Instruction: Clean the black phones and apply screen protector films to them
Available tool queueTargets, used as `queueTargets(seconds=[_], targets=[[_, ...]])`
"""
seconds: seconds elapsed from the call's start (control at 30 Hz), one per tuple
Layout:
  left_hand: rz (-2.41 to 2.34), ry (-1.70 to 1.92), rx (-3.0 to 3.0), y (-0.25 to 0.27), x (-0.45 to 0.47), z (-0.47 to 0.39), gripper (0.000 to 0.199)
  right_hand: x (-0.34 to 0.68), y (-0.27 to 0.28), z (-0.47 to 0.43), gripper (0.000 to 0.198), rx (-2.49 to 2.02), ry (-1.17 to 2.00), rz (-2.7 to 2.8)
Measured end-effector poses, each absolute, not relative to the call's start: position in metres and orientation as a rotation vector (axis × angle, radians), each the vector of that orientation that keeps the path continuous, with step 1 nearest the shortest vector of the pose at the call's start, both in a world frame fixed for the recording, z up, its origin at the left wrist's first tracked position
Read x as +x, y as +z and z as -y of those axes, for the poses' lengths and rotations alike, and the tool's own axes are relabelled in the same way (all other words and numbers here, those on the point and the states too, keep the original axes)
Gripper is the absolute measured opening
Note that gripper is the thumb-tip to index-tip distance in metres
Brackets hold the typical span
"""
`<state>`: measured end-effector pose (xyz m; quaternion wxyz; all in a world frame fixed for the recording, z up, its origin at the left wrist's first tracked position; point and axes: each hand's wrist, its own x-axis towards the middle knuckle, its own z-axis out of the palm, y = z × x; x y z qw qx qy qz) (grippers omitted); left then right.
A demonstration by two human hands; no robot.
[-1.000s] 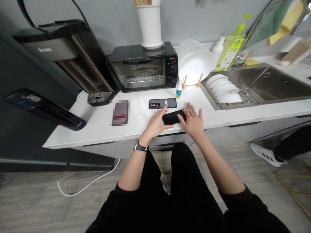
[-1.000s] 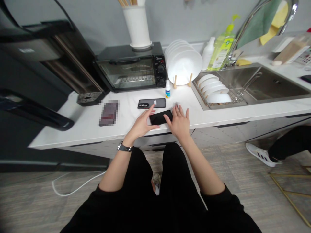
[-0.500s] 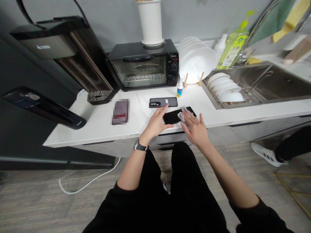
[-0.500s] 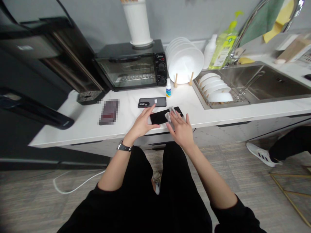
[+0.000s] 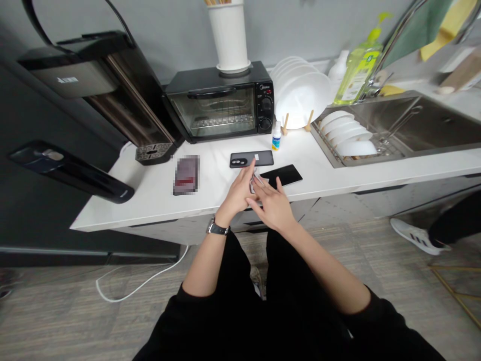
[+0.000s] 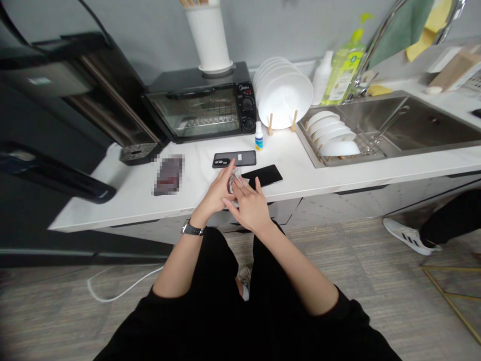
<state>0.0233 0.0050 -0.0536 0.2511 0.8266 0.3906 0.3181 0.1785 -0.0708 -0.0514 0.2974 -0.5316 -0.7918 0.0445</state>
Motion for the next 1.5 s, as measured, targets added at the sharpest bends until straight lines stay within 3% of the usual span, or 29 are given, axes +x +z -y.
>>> queueTargets(seconds=[0.33,0.5,0.67,0.87,1.07,1.27,1.37,1.5], targets=[[-1.106,0.859,2.249,-0.050,0.027,-0.004,0.121,0.273,-0.061,0.055,0.058,-1.736,-0.108,1.874],[-1.106,0.860,2.249,-0.051,0.026,-0.004,0.115,0.229,-0.057,0.031,0.068,-1.675,-0.094,1.904],[-1.100,0.853,2.297,-0.054,0.024,-0.007,0.105,0.178,-0.054,0.055,0.065,-1.476,0.020,2.067],[-1.115,0.845,2.240,-0.052,0.026,-0.006,0.117,0.220,-0.056,0.083,0.057,-1.465,0.031,2.104],[-1.125,0.871,2.241,-0.049,0.028,-0.005,0.122,0.276,-0.058,0.049,0.060,-1.749,-0.135,1.882],[-1.089,0.865,2.243,-0.052,0.024,-0.007,0.113,0.218,-0.056,0.031,0.069,-1.660,-0.099,1.985],[-1.075,0.867,2.288,-0.054,0.022,-0.007,0.103,0.185,-0.055,0.047,0.068,-1.486,-0.006,2.107],[-1.118,0.859,2.266,-0.054,0.022,-0.007,0.106,0.192,-0.057,0.072,0.061,-1.371,0.085,2.166]])
